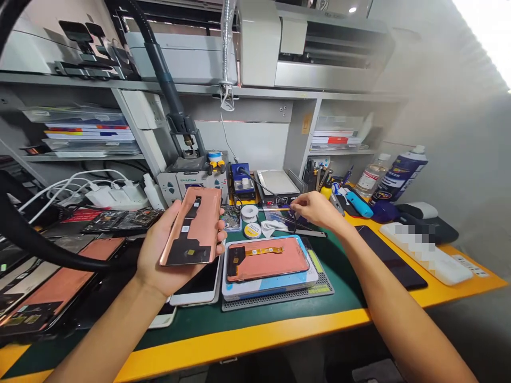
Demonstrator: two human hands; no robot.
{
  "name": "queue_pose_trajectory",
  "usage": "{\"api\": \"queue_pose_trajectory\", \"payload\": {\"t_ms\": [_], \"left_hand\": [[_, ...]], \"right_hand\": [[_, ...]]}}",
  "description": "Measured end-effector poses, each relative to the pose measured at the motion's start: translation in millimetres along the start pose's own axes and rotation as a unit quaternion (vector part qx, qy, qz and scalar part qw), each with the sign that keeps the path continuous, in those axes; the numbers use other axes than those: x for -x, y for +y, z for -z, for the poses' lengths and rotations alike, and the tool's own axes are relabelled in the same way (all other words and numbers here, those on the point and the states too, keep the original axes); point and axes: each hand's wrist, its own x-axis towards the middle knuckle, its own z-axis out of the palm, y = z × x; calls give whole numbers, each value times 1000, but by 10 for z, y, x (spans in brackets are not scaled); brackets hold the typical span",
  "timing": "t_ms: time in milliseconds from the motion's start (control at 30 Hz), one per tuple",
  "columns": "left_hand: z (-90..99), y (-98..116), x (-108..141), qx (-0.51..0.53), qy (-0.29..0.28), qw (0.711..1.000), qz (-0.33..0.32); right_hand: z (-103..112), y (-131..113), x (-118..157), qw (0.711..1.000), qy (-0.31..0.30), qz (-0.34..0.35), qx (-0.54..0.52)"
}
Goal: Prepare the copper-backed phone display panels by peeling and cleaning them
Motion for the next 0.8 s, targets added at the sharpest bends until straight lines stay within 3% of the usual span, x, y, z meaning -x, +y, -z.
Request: {"api": "queue_pose_trajectory", "payload": {"t_ms": [400,800], "left_hand": [[53,25,8,53,-18,998,10],[85,52,13,86,35,995,43]], "right_hand": [[5,-171,57,986,152,-56,-37],[-62,-232,73,988,134,-64,-51]]}}
